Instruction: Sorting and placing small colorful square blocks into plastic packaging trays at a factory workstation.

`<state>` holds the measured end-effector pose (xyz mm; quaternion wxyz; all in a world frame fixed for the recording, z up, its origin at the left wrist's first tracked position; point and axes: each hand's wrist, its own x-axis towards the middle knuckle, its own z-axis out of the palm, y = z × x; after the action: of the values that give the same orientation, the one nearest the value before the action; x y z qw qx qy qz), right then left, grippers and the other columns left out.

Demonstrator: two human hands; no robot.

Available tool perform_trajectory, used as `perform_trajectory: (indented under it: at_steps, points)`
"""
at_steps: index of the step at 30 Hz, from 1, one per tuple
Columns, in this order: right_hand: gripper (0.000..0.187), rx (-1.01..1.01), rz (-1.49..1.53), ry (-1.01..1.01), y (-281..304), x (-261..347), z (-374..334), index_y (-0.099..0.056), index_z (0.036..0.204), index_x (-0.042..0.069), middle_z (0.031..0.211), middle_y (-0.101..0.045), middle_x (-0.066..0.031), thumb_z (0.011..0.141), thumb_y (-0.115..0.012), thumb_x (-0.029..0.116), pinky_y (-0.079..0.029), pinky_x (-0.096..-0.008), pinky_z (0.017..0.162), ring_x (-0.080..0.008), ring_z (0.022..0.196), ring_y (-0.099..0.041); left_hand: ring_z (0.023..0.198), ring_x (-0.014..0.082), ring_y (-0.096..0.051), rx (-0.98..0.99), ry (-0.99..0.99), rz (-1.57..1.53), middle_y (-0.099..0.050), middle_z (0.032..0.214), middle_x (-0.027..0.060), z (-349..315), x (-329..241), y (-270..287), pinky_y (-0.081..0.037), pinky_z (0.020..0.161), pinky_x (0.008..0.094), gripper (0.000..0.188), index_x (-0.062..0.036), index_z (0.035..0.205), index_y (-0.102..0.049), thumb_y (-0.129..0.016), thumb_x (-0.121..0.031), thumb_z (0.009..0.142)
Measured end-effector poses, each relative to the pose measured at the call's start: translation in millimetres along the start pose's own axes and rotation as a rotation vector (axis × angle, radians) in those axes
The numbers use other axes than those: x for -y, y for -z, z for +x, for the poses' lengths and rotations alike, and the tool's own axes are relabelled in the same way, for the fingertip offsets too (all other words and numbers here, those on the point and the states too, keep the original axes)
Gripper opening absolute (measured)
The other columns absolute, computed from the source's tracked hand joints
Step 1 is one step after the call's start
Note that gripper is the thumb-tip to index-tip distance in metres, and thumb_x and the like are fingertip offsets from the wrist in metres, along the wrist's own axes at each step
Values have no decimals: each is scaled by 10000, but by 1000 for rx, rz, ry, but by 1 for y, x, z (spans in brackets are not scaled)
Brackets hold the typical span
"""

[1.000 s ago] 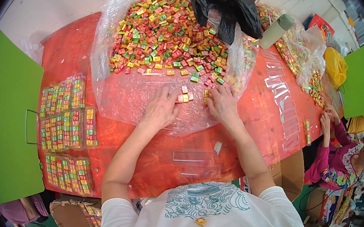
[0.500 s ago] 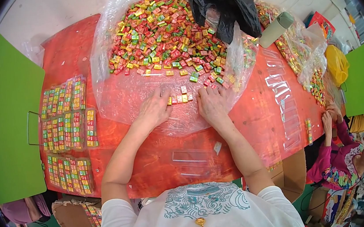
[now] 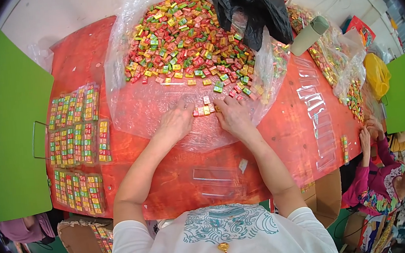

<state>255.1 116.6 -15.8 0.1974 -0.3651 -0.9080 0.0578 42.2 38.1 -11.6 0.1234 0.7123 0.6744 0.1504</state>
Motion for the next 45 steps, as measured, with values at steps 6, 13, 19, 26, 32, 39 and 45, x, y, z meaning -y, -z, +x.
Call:
perform_trajectory:
  at_steps: [6,13,19,26,32,39,45]
  points:
    - [285,46,53,-94,-1,2,5,-634,1090,49,942,-635,-128,855,-688,201,-442,-424,811,-302,961,-642,983,456,-668,-33,-13,3,-573,1232,256,0,-2,-2,-576,780,536,392,-79,1265,-572,-676,-171,899]
    - [298,81,30,-7,5,10,10,-660,1125,88,949,-654,-126,866,-708,228,-473,-451,793,-318,923,-651,954,453,-668,-19,-13,2,-594,1137,236,-1,-4,4,-571,765,536,336,-61,1216,-581,-662,-162,906]
    - [261,73,94,-30,1,13,9,-651,1046,52,899,-650,-142,847,-707,212,-478,-454,777,-325,863,-656,914,432,-668,-9,-118,-15,-593,1084,210,4,8,2,-565,737,515,261,-48,1148,-577,-646,-123,908]
    - [246,18,145,-20,25,53,-9,-657,1043,47,873,-648,-139,877,-707,221,-473,-465,793,-332,834,-645,886,424,-666,-29,-175,-37,-579,1066,197,-36,3,45,-568,715,499,290,-59,1168,-569,-653,-102,894]
    - [196,62,114,-21,-3,101,-30,-654,1007,72,865,-627,-121,874,-707,207,-448,-462,805,-317,840,-632,888,389,-672,-43,-179,99,-587,1071,168,-79,20,45,-573,701,477,366,-65,1245,-560,-652,-94,892]
    - [254,34,230,6,-5,106,-38,-635,1072,64,915,-635,-114,856,-716,169,-446,-442,809,-303,900,-631,1013,364,-631,-141,-49,54,-582,1084,157,-101,34,34,-529,825,454,456,-55,1325,-538,-658,-92,886]
    - [207,-33,190,111,-7,103,-35,-628,1034,85,883,-602,-84,860,-698,172,-423,-411,784,-261,864,-614,1217,342,-526,-200,28,84,-550,1278,159,-105,34,28,-436,963,446,536,-57,1390,-507,-678,-154,892]
